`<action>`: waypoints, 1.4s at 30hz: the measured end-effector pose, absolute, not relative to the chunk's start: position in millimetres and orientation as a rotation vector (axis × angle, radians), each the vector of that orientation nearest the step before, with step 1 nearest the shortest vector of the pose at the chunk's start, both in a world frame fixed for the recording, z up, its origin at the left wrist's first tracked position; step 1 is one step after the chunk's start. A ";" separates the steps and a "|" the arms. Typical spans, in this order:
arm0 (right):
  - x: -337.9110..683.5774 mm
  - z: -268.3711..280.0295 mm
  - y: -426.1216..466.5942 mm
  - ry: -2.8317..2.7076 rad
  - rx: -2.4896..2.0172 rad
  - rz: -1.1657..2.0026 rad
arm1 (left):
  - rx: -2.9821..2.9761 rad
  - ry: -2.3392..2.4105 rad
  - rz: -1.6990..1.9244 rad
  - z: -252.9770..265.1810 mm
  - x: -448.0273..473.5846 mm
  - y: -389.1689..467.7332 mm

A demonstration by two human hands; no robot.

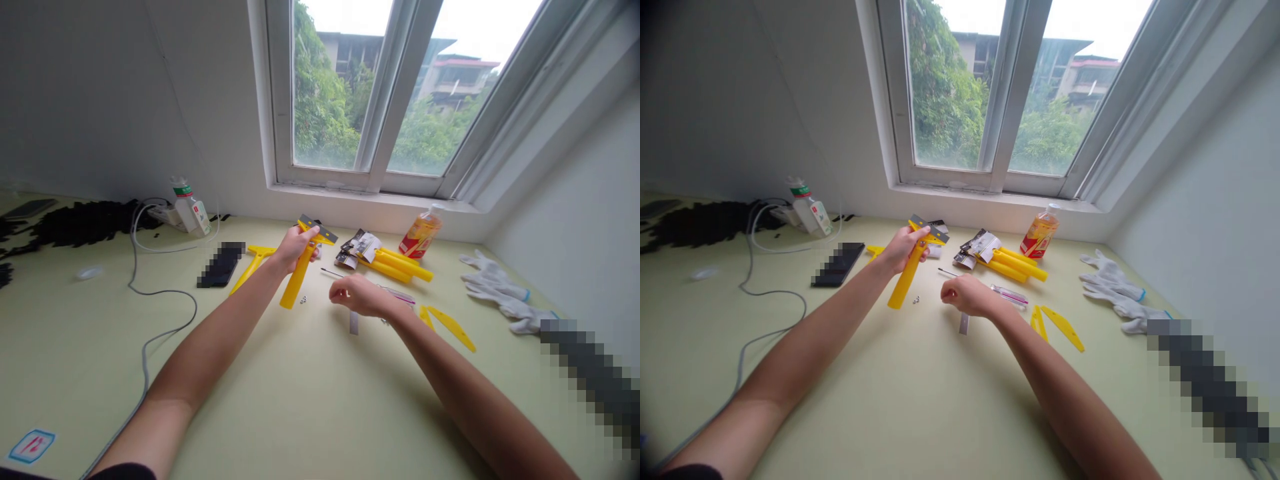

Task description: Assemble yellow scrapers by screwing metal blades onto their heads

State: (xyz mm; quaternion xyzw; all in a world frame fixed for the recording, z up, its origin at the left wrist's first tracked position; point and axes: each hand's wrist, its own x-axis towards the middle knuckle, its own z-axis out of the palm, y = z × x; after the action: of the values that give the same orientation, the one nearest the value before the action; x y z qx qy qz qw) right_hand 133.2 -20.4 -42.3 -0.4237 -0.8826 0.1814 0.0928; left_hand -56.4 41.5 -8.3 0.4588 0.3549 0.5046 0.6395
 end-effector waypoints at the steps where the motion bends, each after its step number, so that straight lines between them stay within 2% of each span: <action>1: 131.1 -46.4 -20.8 -2.651 -1.239 0.564 | 1.046 0.814 1.151 -8.6 -56.2 41.4; 7: 124.8 -57.4 -22.4 -2.734 -1.222 0.605 | 1.085 0.812 1.149 -6.8 -55.0 38.8; 18: 127.8 -36.9 -25.8 -2.754 -1.353 0.565 | 1.102 0.815 1.144 -12.0 -55.2 40.8; 25: 246.0 23.1 -23.3 -2.631 -1.764 0.644 | 1.116 0.826 1.145 -11.4 -57.4 42.4; 27: 291.2 29.6 -24.0 -2.361 -2.025 0.822 | 1.108 0.826 1.155 -8.9 -59.2 42.9; 30: 335.3 16.0 -27.3 -2.060 -2.347 0.990 | 1.088 0.828 1.171 -5.2 -61.7 44.3; 33: 345.9 -11.5 -34.7 -2.038 -2.482 1.036 | 1.063 0.846 1.172 -4.7 -62.9 46.7; 37: 342.2 -34.6 -43.6 -2.160 -2.443 0.947 | 1.071 0.836 1.170 -8.9 -63.6 49.8; 42: 355.9 -36.7 -44.8 -2.289 -2.277 0.782 | 1.062 0.827 1.160 -10.3 -65.4 51.5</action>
State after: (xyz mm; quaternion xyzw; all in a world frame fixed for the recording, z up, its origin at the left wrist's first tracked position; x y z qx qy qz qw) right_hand 355.9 -44.8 -36.7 -0.6825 -0.6863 0.2346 -0.0901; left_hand -65.4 51.5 -10.3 0.4640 0.3613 0.5067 0.6304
